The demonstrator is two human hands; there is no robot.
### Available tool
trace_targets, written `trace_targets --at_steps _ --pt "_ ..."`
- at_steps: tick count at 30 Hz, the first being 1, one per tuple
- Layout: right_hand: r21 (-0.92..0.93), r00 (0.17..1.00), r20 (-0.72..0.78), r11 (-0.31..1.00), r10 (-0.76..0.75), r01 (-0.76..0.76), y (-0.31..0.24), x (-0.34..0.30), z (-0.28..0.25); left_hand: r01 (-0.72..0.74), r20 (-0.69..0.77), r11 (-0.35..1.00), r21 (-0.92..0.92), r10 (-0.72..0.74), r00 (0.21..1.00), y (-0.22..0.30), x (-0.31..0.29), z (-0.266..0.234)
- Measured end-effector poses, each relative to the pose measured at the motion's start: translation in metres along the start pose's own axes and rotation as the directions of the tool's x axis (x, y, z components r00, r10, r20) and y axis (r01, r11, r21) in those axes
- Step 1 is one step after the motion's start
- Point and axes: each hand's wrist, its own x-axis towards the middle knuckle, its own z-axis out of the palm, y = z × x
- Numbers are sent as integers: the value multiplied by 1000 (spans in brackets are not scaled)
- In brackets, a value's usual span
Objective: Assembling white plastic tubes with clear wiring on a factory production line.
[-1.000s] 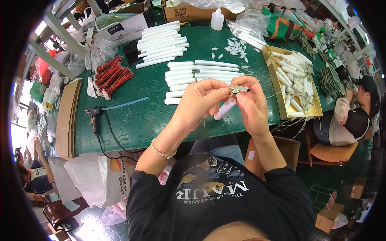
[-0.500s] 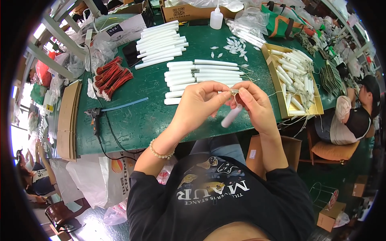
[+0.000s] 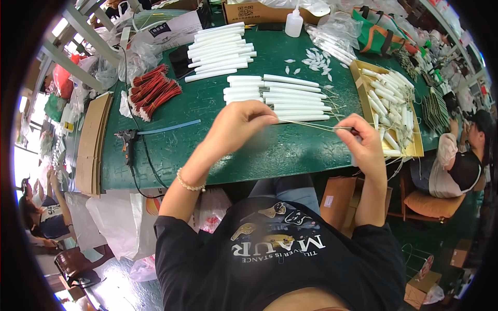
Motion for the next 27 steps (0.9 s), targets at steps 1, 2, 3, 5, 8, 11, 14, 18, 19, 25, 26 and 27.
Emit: trace_targets --at_steps 1,2,3,5,8,11,14,18,19,25,26,27 --pt "-3 1000 -20 1000 19 -19 2 -1 -4 -14 29 999 49 13 999 -7 0 -9" --pt "15 999 -34 999 32 -32 5 -2 -7 1 72 997 72 -6 997 -13 2 -16" --pt "18 999 -32 999 33 -32 8 -3 -8 4 71 997 74 -9 997 -15 4 -21" --pt "82 996 -22 993 83 -81 12 -5 -9 -40 208 996 86 22 978 -16 6 -29" --pt "106 993 -15 987 120 -118 14 -4 -5 -126 291 982 141 81 953 -22 12 -36" --pt "40 991 9 990 134 -134 14 -2 -7 -223 377 954 200 135 916 -24 14 -42" --pt "-76 989 84 990 125 -119 17 -1 -9 -223 401 954 202 127 907 -28 17 -50" --pt "-138 961 178 972 213 -190 21 2 -11 -99 386 991 87 58 921 -33 20 -54" --pt "-148 950 193 965 244 -217 20 3 -12 -95 391 992 82 56 918 -31 20 -55" --pt "-247 962 201 960 185 -133 21 5 -7 116 355 991 68 -133 925 -26 20 -58" --pt "-265 961 214 958 173 -113 23 5 -8 116 355 991 67 -132 925 -27 20 -58" --pt "-266 961 214 957 173 -113 25 5 -8 146 348 988 58 -157 924 -29 21 -58"
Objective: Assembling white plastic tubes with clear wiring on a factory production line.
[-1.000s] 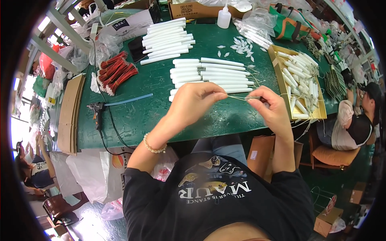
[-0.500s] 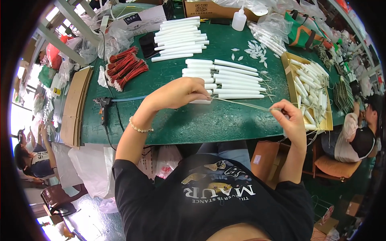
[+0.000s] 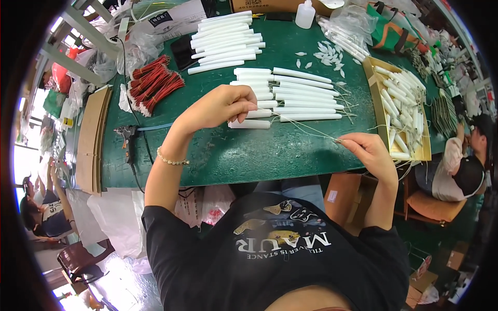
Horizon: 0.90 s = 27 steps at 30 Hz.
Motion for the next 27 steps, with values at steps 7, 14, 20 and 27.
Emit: trace_targets --at_steps 7,14,20,27 --pt "125 995 78 990 56 -66 -9 2 -2 47 29 996 -80 -45 999 -11 -1 -3" --pt "356 984 131 920 124 -163 -4 5 -1 -3 47 995 -96 8 999 -18 -3 -6" --pt "271 998 34 961 49 -57 -7 9 10 -27 8 993 -114 28 1000 -22 -6 -8" --pt "326 998 -15 944 65 -57 -11 11 14 -26 -50 999 -46 24 998 -28 2 -10"
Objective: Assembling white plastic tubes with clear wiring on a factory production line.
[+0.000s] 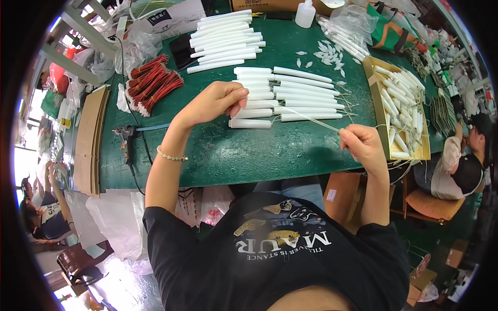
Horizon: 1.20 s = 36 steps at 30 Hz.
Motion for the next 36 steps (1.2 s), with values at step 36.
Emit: trace_targets --at_steps 36 --pt "190 900 -246 893 -359 408 -36 -29 20 -520 -578 256 -815 -431 693 -9 -25 77"
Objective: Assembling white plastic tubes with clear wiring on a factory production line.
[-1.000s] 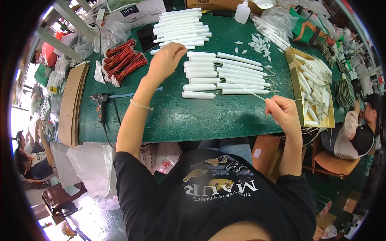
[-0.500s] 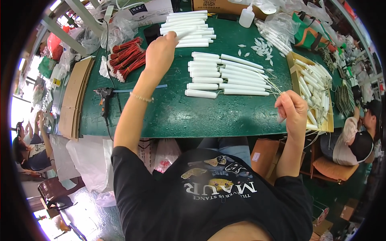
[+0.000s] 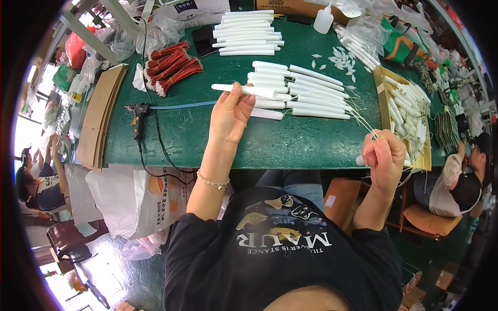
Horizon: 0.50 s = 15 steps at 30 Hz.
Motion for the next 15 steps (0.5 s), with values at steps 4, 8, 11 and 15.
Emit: trace_targets --at_steps 4,8,11,15 --pt "-16 1000 9 1000 -11 11 -3 -1 1 32 8 999 -31 -32 999 -1 -2 0" --pt "-10 1000 9 1000 -28 28 -3 -2 2 35 8 998 -42 -35 999 -2 -3 -1" --pt "-3 1000 21 1000 -13 13 -2 -1 3 39 9 998 -54 -39 999 -2 -2 0" --pt "0 999 50 1000 19 -19 -1 0 3 51 11 997 -65 -51 999 -2 -3 2"
